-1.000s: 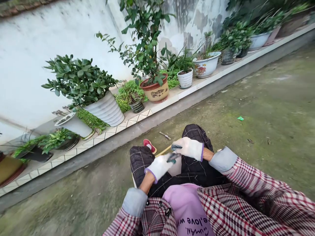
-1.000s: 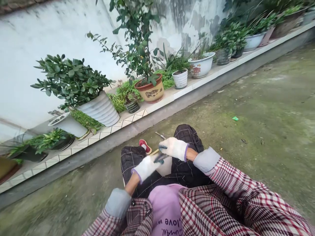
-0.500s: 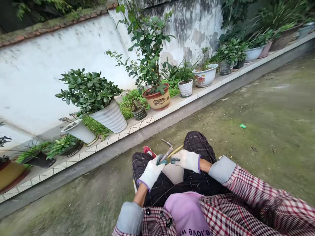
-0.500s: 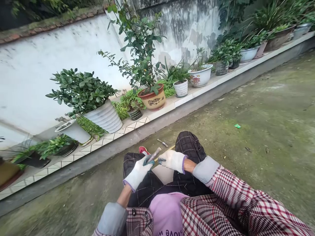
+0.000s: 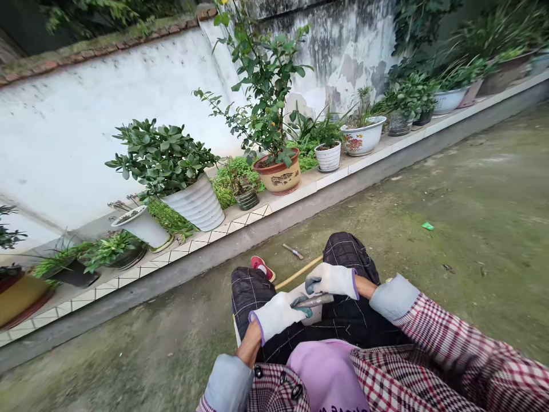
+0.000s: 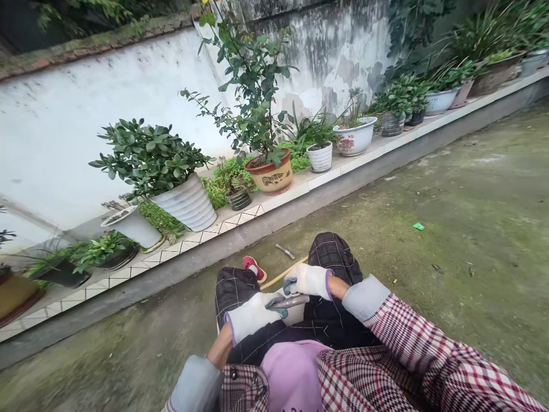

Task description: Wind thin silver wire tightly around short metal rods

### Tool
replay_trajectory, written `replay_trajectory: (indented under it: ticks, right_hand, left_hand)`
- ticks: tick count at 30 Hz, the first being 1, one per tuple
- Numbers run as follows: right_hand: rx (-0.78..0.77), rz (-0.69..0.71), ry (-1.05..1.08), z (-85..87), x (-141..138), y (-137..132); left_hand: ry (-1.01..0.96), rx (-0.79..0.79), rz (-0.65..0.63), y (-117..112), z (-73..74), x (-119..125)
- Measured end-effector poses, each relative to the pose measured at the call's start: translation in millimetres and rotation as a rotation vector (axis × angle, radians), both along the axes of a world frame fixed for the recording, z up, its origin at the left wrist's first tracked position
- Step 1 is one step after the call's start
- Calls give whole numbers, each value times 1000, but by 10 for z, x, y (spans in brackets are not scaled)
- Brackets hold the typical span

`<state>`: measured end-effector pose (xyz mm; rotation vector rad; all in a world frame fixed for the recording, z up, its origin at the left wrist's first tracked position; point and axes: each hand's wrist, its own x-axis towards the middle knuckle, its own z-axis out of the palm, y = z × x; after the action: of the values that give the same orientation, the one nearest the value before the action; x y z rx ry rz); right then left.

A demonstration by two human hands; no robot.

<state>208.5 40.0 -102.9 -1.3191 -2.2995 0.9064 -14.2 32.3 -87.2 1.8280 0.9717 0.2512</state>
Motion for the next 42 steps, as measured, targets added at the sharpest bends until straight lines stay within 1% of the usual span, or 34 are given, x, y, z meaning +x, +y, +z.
replay_trajectory:
  ticks: [2, 4, 5, 7, 8, 10, 11, 12, 13, 14, 16, 17, 18, 20, 22, 23, 25, 26, 27, 29, 31, 33, 35, 37, 39, 42]
  right_hand:
    - [-130, -44, 185, 19, 47, 52]
    - [-179, -126, 294, 16, 60, 79]
    - [-181, -161, 315, 11, 52, 80]
    - [-180, -191, 324, 5, 13, 56]
    - [-177, -193, 316, 9, -15, 32]
    - [-170, -181, 254, 34, -81, -32]
    - [-163, -168, 204, 52, -114, -66]
    - [-154, -146, 152, 70, -143, -97]
    - [-141, -119, 104, 85, -165, -123]
    - [-122, -93, 64, 94, -179, -140]
    - [-48, -65, 6, 91, -171, -144]
    - [-6, -58, -16, 78, -151, -131]
    - [27, -57, -35, 62, -123, -111]
    - [53, -59, -70, 30, -53, -59]
    - [14, -61, -78, 13, 9, -5]
    - [-12, -67, -62, 12, 31, 19]
    - [-50, -97, 5, 21, 47, 56]
    - [-67, -132, 40, 28, 41, 67]
    - [-83, -173, 65, 35, 25, 72]
    - [-104, -229, 83, 44, -27, 62]
    - [-107, -222, 58, 47, -95, 29]
    - [-76, -171, 4, 46, -161, -20]
    - [-18, -128, -54, 37, -209, -69]
    - [31, -95, -113, 16, -232, -102]
    - [61, -78, -195, -18, -234, -113]
    - [96, -15, -303, -67, -199, -92]
  left_hand:
    - [-38, -65, 11, 14, 79, -22]
    - [-96, -132, 67, 64, 120, -43]
    - [-148, -164, 116, 104, 115, -53]
    - [-260, -186, 252, 213, 49, -76]
    - [-295, -166, 329, 278, -4, -91]
    - [-287, -96, 476, 409, -114, -129]
    - [-242, -36, 526, 462, -158, -148]
    - [-169, 53, 536, 499, -191, -166]
    - [-73, 154, 513, 514, -213, -177]
    - [38, 245, 449, 504, -225, -178]
    - [231, 343, 261, 408, -238, -144]
    - [289, 316, 156, 330, -246, -109]
    - [296, 281, 94, 241, -254, -66]
    - [273, 227, 19, 67, -264, 18]
    - [227, 185, -22, -45, -240, 67]
    - [207, 172, -38, -65, -211, 71]
    - [141, 131, -30, -27, -130, 40]
    - [89, 104, 8, 24, -89, 12]
    - [24, 70, 72, 88, -55, -20]
    - [-89, 25, 239, 231, -24, -81]
    - [-114, 46, 371, 350, -39, -126]
    - [-45, 139, 412, 413, -76, -143]
    - [109, 264, 366, 409, -107, -130]
    - [283, 339, 271, 355, -130, -88]
    - [382, 337, 184, 276, -162, -28]
    - [367, 273, 102, 146, -237, 25]
